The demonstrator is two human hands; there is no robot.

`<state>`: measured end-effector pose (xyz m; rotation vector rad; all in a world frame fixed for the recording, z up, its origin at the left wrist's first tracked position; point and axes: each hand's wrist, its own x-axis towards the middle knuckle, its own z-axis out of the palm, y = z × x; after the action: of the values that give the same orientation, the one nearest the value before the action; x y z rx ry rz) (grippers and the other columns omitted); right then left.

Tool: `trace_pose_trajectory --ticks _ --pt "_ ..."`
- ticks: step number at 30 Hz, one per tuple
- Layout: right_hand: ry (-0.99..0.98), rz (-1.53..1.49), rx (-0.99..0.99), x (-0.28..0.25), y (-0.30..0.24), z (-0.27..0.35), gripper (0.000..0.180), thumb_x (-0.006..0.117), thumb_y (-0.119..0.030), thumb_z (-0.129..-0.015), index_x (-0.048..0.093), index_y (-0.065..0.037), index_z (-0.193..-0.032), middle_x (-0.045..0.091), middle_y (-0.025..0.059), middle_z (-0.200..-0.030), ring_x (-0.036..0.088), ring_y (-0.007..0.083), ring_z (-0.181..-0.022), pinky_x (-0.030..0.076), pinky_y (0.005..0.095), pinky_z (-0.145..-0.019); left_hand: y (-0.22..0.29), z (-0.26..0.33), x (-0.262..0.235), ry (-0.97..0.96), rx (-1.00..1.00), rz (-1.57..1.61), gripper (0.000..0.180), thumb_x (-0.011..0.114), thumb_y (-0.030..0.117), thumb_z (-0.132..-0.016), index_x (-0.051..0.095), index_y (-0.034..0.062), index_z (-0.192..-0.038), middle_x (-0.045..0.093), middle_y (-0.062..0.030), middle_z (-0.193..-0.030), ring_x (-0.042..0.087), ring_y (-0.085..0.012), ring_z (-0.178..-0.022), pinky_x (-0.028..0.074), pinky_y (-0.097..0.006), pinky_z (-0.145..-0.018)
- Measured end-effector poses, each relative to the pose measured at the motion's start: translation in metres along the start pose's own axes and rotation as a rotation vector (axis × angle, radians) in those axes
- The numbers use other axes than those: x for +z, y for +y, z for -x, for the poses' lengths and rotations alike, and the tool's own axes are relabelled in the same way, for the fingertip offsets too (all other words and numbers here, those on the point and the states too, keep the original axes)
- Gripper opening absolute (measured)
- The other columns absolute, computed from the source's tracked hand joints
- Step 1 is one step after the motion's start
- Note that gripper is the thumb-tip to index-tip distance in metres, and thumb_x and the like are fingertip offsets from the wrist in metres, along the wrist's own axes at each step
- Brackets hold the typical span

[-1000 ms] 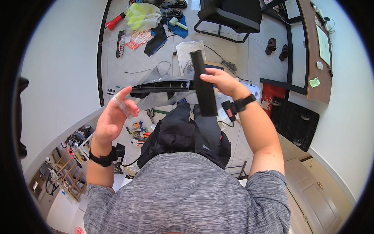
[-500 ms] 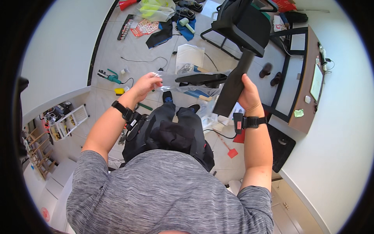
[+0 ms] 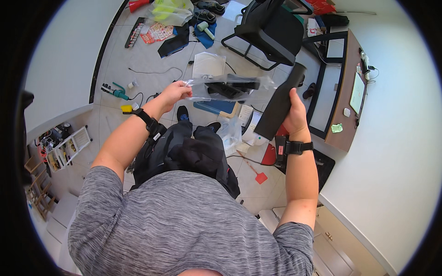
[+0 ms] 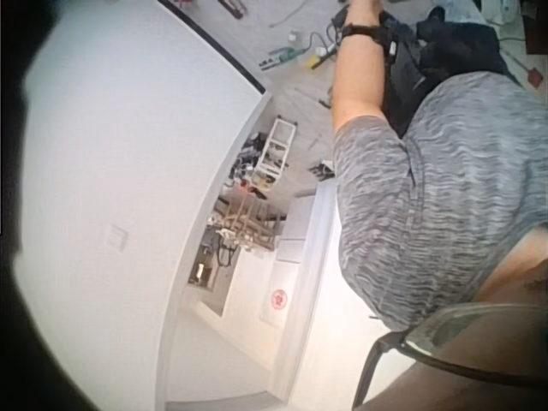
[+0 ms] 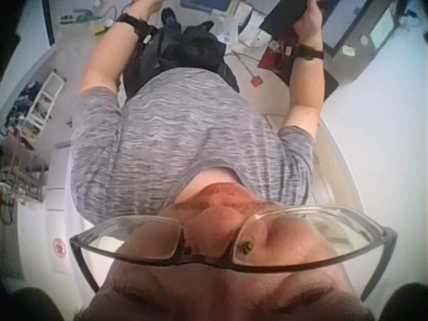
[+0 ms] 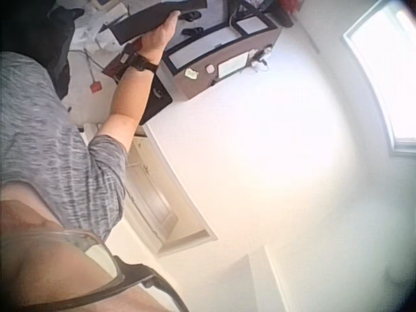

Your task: The person washes a metal pipe in the bathroom sink, then moves through the apartment carrying it. They sit on the floor, unpack small parts from a plastic bag, and handle a black plastic component. The person stands, walks to another room, picks up a cylindrical object, and returns to the living area to place the cylinder into a white plastic container.

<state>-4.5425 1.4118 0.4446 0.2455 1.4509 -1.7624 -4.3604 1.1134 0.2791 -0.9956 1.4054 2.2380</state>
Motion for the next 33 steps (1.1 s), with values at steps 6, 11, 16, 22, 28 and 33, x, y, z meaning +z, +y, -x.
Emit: trace_pose_trajectory --ticks 6,11,16,22,28,33 --pt "-0.071 -0.077 0.016 -0.012 0.003 0.001 0.050 0.045 -0.045 -0.096 0.056 -0.002 -0.116 0.064 0.0088 -0.099 0.063 0.0203 -0.087 0.051 0.0352 -0.080 0.010 0.004 -0.003 0.052 -0.080 -0.091 0.009 0.057 0.013 -0.087 0.056 0.0061 -0.093 0.062 -0.0037 -0.082 0.057 -0.0118 -0.078 0.044 -0.025 -0.074" --pt "-0.111 -0.029 0.019 -0.011 0.010 0.008 0.044 0.046 -0.044 -0.097 0.058 -0.003 -0.110 0.064 0.0084 -0.098 0.063 0.0210 -0.087 0.051 0.0358 -0.080 0.010 0.002 -0.006 0.021 -0.017 -0.112 0.021 0.056 0.011 -0.085 0.052 0.0026 -0.104 0.063 -0.0073 -0.088 0.058 -0.0146 -0.084 0.044 -0.029 -0.078" --pt "0.002 0.024 -0.165 -0.012 0.020 0.004 0.033 0.048 -0.034 -0.098 0.054 -0.005 -0.112 0.062 0.0070 -0.101 0.061 0.0190 -0.090 0.050 0.0352 -0.082 0.003 -0.001 -0.006 0.034 0.027 -0.165 0.027 0.056 0.012 -0.084 0.051 -0.0010 -0.108 0.063 -0.0084 -0.091 0.059 -0.0167 -0.086 0.043 -0.030 -0.082" --pt "-0.049 0.001 0.023 0.007 0.033 0.012 0.027 0.048 -0.027 -0.098 0.053 -0.005 -0.112 0.062 0.0043 -0.101 0.060 0.0158 -0.088 0.048 0.0307 -0.082 -0.016 -0.021 -0.018 0.127 0.085 -0.275 0.033 0.059 0.012 -0.082 0.050 0.0016 -0.112 0.064 -0.0094 -0.090 0.059 -0.0163 -0.085 0.045 -0.030 -0.074" --pt "-0.004 0.259 -0.050 0.021 0.038 0.001 0.028 0.048 -0.031 -0.098 0.057 -0.006 -0.109 0.064 0.0038 -0.101 0.061 0.0145 -0.090 0.049 0.0299 -0.081 -0.040 -0.037 -0.013 0.159 0.068 -0.321 0.047 0.063 0.011 -0.079 0.046 0.0024 -0.123 0.066 -0.0129 -0.091 0.062 -0.0218 -0.085 0.047 -0.034 -0.074" --pt "0.085 0.061 -0.019 0.003 0.025 0.009 0.029 0.048 -0.030 -0.098 0.056 -0.005 -0.109 0.064 0.0059 -0.102 0.062 0.0176 -0.091 0.051 0.0337 -0.081 -0.025 -0.034 0.002 0.174 0.041 -0.420 0.041 0.061 0.010 -0.081 0.048 0.0021 -0.119 0.065 -0.0119 -0.088 0.062 -0.0212 -0.081 0.047 -0.033 -0.073"
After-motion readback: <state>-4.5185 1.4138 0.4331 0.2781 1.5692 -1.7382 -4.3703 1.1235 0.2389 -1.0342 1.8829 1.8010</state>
